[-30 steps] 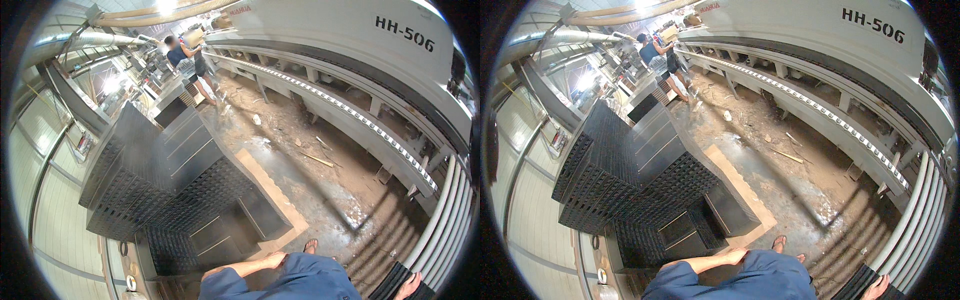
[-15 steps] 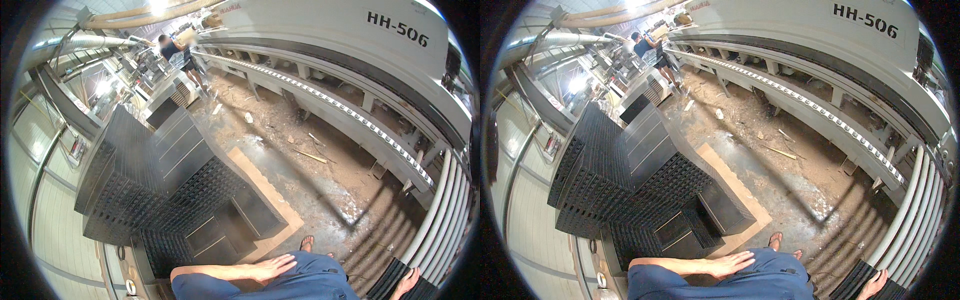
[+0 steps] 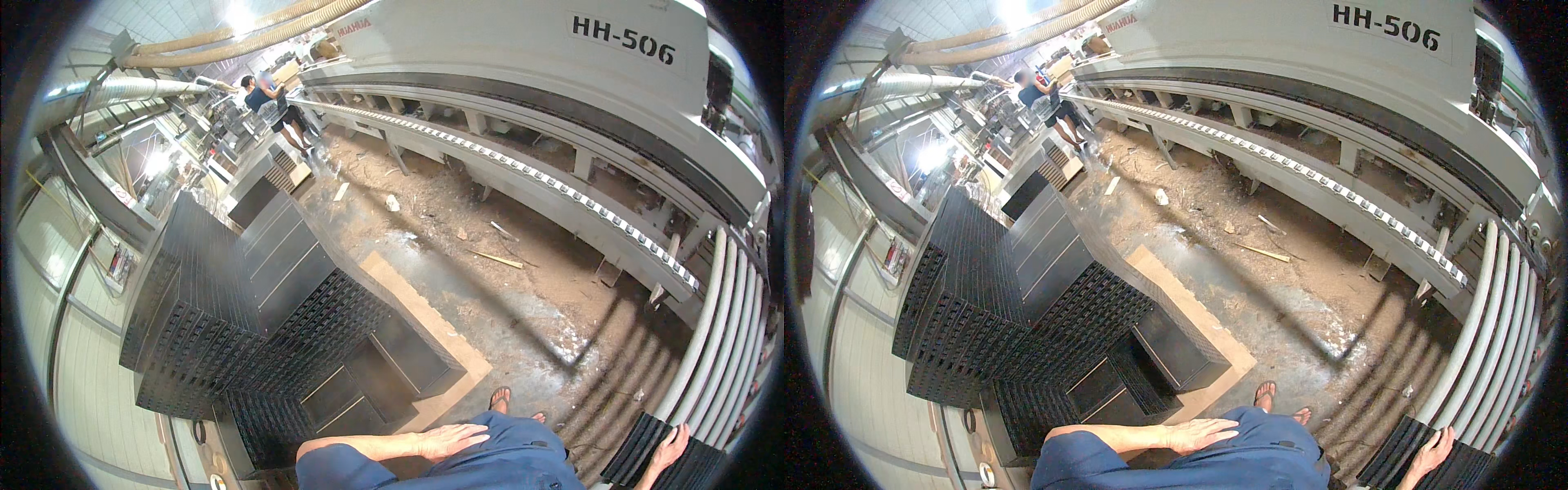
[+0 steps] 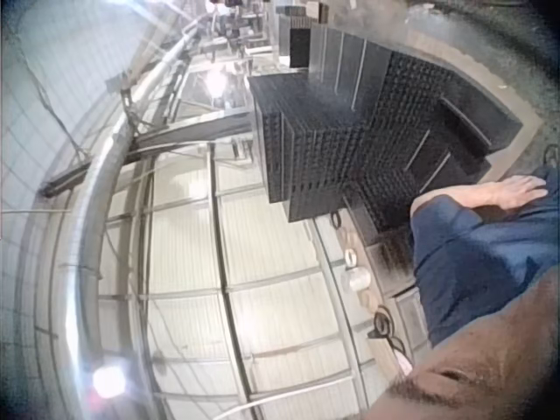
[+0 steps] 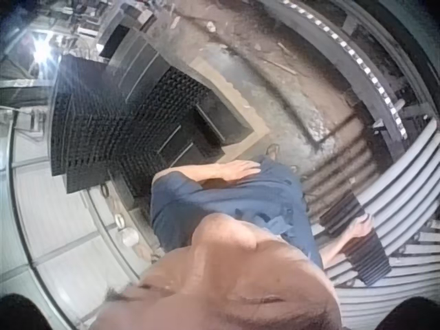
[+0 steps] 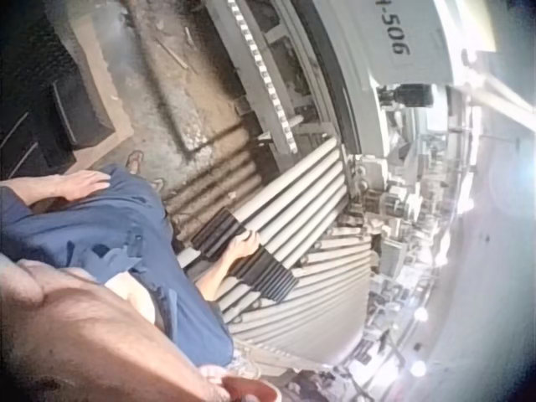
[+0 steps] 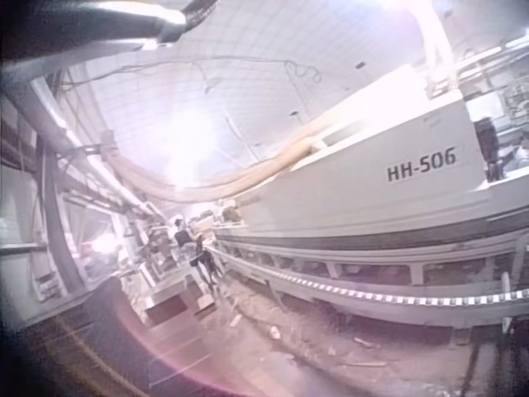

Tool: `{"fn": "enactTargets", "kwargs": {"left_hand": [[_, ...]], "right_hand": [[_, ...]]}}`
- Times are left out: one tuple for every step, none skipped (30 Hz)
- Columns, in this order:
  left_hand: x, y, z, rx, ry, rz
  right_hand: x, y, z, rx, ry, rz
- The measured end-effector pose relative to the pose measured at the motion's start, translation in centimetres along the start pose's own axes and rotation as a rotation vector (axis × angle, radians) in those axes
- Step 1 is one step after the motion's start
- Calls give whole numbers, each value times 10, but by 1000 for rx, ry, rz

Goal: The person repeatedly picks up black rectangular panels from a roller conveyor and stacks them onto a growing pile on the floor. The person handles the panels one at a time, placing them carefully to maintain alignment.

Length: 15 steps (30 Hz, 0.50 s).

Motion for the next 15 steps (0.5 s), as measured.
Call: {"fn": "enactTargets", "kwargs": {"left_hand": [[0,1,2,-6,1,-9],[-1,2,3,-13,2,-18],[-1,3,3,-15,22,-36],[0,3,2,-20,42,-51],[1,3,1,-24,63,-65],[1,3,-1,-31,65,-65],[1,2,-2,-39,64,-70],[0,1,-3,-47,63,-75],[0,-2,-6,-57,64,-83],[0,-3,-8,-64,67,-86],[0,-5,-10,-71,70,-90],[0,-7,-11,-70,67,-92],[0,-7,-11,-68,65,-95],[0,-7,-11,-66,63,-98],[0,-6,-10,-56,59,-97]], "right_hand": [[1,0,0,3,12,2],[2,1,0,6,23,5],[2,2,0,9,34,7],[2,1,0,2,41,14],[1,0,-1,-5,48,21],[1,-1,-1,-13,55,28],[2,1,-2,-13,62,26],[2,4,-4,-13,69,23],[4,6,-5,-12,76,21],[4,4,-4,-14,73,20],[3,1,-2,-15,71,18],[2,-1,0,-16,68,17],[2,-2,0,-19,73,21],[2,-2,1,-22,77,25],[2,-2,2,-25,82,29]]}}
Point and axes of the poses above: each hand's wrist, its own x-axis away from the middle knuckle, its own z-axis out of the back of the hand, y = z × x, the point moved 7 cm from there along -x, towards the middle knuckle, and after that the axes turned 7 degrees about x, right-handed, at the moved point
